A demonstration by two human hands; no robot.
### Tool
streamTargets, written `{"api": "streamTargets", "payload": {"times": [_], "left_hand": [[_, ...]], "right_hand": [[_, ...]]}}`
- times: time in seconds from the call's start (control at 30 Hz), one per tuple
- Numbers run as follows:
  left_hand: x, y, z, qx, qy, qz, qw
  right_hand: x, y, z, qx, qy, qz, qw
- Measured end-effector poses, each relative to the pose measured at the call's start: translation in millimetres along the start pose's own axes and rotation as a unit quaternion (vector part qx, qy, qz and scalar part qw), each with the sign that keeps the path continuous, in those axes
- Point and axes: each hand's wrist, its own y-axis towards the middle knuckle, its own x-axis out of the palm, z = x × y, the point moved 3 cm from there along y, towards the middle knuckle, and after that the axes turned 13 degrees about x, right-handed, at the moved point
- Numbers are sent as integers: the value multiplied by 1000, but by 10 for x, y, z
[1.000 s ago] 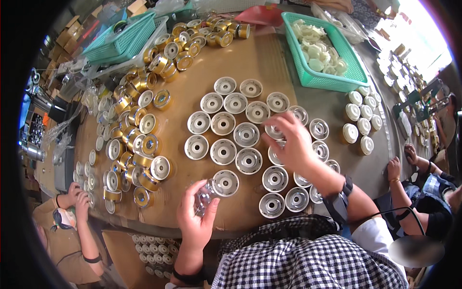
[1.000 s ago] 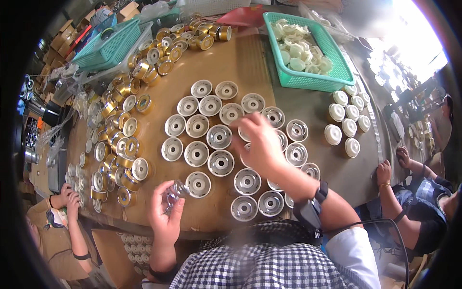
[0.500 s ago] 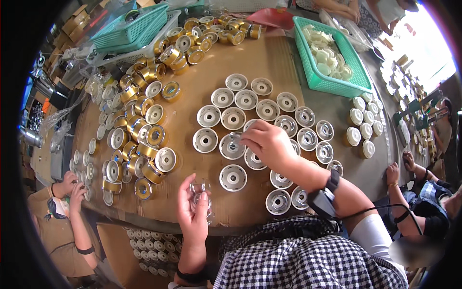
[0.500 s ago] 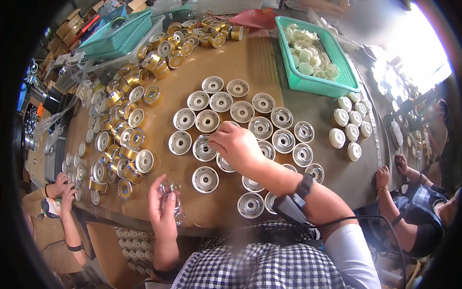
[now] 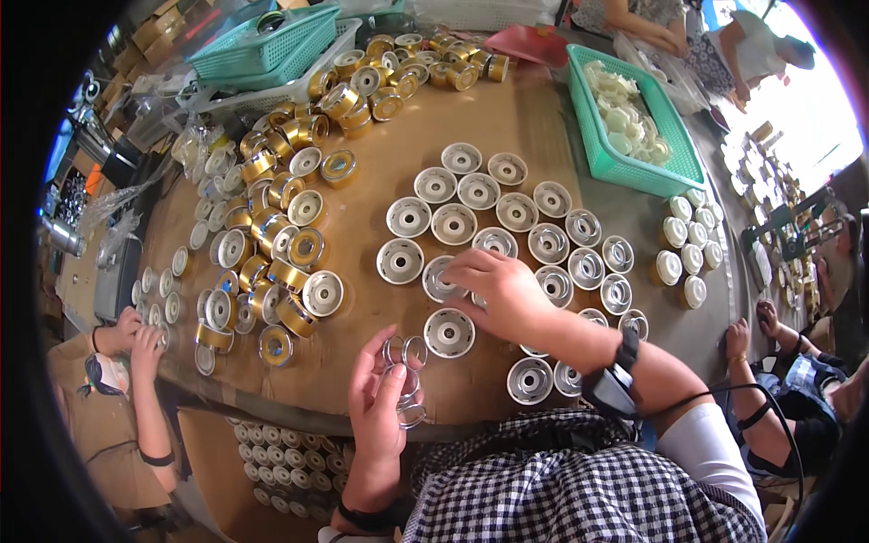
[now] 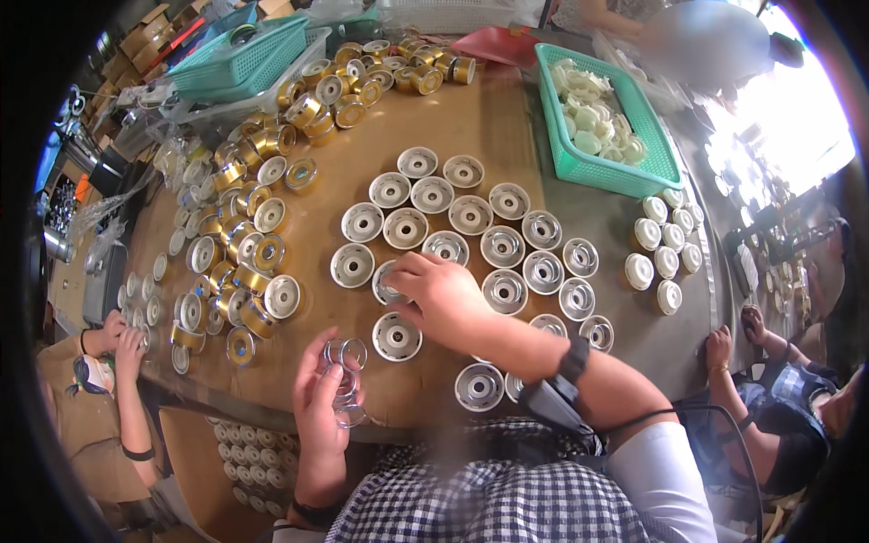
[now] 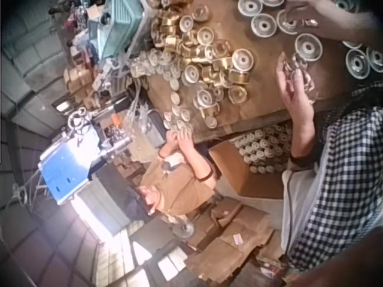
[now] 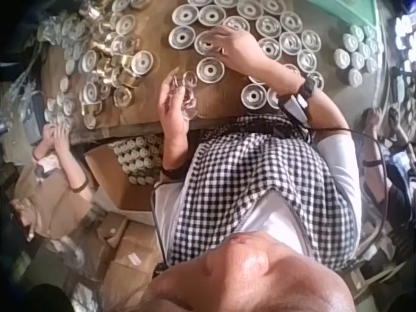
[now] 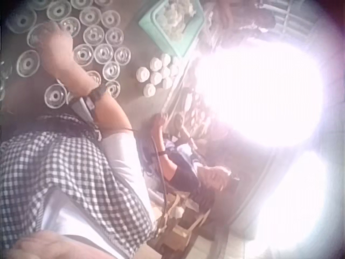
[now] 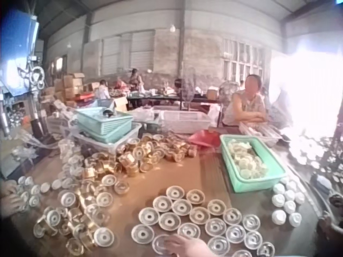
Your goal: The recorder is assembling small plastic and metal components, inserting pieces into circular bases on a factory work table.
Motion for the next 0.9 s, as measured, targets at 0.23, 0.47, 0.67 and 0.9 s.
{"api": "streamTargets", "payload": {"times": [0.23, 0.47, 0.67, 0.9], "left_hand": [[138, -23, -136, -67, -115, -45, 990], [-77, -13, -249, -124, -183, 82, 972], [-62, -62, -204, -134, -213, 63, 966], [57, 0, -144, -98, -153, 30, 983]], "right_hand": [[-32, -309, -370, 66, 275, -57, 957], [167, -226, -93, 87, 144, -34, 985], [374, -234, -152, 59, -68, -16, 996], [289, -225, -162, 70, -42, -40, 996]]}}
